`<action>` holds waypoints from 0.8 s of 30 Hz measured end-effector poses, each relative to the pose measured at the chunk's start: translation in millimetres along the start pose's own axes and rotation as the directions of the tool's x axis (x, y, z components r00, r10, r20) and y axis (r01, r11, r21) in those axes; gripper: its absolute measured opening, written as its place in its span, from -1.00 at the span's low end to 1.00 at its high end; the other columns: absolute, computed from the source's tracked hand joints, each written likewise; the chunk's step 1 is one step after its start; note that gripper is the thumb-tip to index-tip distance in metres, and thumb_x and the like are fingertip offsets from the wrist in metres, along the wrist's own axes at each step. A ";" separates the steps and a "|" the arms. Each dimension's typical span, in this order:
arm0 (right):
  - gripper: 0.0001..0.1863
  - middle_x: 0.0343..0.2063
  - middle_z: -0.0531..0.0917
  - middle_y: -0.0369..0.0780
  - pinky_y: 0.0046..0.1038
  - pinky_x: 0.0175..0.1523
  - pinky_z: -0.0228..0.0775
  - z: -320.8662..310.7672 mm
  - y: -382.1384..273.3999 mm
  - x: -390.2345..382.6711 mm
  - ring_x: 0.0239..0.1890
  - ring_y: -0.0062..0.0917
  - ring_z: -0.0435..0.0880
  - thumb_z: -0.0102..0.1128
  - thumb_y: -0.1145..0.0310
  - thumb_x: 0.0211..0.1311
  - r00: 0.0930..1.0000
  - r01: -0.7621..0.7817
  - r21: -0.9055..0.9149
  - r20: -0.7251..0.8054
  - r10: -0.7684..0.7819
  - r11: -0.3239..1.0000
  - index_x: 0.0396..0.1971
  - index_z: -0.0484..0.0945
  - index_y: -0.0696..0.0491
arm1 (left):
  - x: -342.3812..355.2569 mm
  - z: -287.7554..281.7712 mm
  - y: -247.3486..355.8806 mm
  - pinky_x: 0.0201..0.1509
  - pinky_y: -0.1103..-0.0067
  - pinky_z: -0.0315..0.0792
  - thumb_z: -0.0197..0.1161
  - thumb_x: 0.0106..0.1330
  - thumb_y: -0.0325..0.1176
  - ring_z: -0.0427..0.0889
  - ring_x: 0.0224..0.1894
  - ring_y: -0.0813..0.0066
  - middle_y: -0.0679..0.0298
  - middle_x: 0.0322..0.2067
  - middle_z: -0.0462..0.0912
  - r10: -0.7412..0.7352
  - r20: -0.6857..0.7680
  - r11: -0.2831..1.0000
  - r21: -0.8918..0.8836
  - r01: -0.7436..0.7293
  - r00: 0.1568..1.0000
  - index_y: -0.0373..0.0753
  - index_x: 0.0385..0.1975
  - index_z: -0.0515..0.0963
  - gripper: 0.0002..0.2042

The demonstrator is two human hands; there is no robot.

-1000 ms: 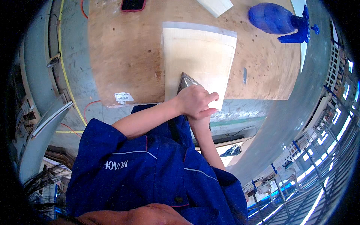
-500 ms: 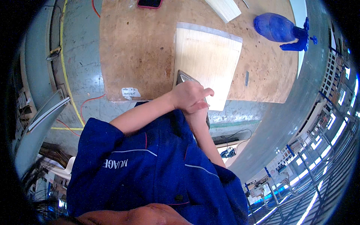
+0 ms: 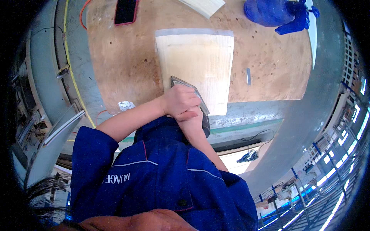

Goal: The person sprays liquid onto a wooden board, presses an iron onto the surface, and then trims the edges of a thin strip with a small blade.

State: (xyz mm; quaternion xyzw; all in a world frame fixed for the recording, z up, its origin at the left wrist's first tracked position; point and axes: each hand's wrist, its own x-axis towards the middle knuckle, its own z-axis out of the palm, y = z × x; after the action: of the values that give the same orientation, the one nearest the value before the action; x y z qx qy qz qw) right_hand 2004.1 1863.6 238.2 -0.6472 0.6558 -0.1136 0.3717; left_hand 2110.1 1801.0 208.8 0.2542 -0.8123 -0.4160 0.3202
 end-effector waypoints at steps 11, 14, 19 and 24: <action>-0.74 -0.28 0.55 -0.13 -0.30 -0.14 0.38 -30.3 41.0 -1.5 -0.15 -0.26 0.53 0.18 0.37 -0.05 0.977 -0.205 0.033 0.064 0.202 0.978 -0.28 0.52 0.04 | 52.4 32.1 -4.2 -0.57 0.43 0.32 0.02 0.04 -0.10 0.39 -0.64 0.24 0.22 -0.74 0.36 0.069 0.039 0.991 -0.117 -0.064 0.997 -0.19 -0.76 0.30 -0.69; -0.74 -0.29 0.55 -0.13 -0.30 -0.15 0.39 -43.3 51.0 0.6 -0.17 -0.26 0.54 0.19 0.38 -0.06 0.973 -0.230 0.081 0.050 0.227 0.970 -0.28 0.52 0.05 | 63.9 45.3 -6.4 -0.57 0.44 0.31 0.02 0.04 -0.12 0.39 -0.63 0.24 0.21 -0.74 0.35 0.073 0.050 0.991 -0.114 -0.067 0.996 -0.19 -0.77 0.29 -0.70; -0.89 -0.49 0.60 -0.17 -0.34 -0.37 0.44 -54.6 70.7 1.9 -0.40 -0.29 0.61 0.16 0.37 -0.06 0.988 -0.104 -0.012 -0.117 0.102 0.994 -0.48 0.54 0.02 | 83.6 62.4 -6.1 -0.58 0.45 0.31 0.04 0.01 -0.13 0.38 -0.63 0.25 0.21 -0.74 0.36 0.087 0.057 0.987 -0.139 -0.078 0.995 -0.19 -0.76 0.29 -0.71; -0.88 -0.47 0.60 -0.17 -0.36 -0.35 0.45 -68.2 87.2 2.0 -0.37 -0.31 0.62 0.16 0.44 -0.06 0.982 -0.144 0.117 -0.109 0.157 0.983 -0.45 0.53 0.05 | 100.4 76.2 -6.4 -0.58 0.45 0.31 0.06 -0.01 -0.13 0.39 -0.63 0.26 0.21 -0.73 0.37 0.092 0.057 0.988 -0.133 -0.084 0.994 -0.19 -0.76 0.31 -0.72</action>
State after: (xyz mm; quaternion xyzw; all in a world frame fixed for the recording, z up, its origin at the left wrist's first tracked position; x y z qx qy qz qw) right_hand 1894.3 1851.0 230.2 -0.5667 0.7167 -0.1585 0.3743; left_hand 1988.4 1768.5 200.2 0.1833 -0.8034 -0.4616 0.3284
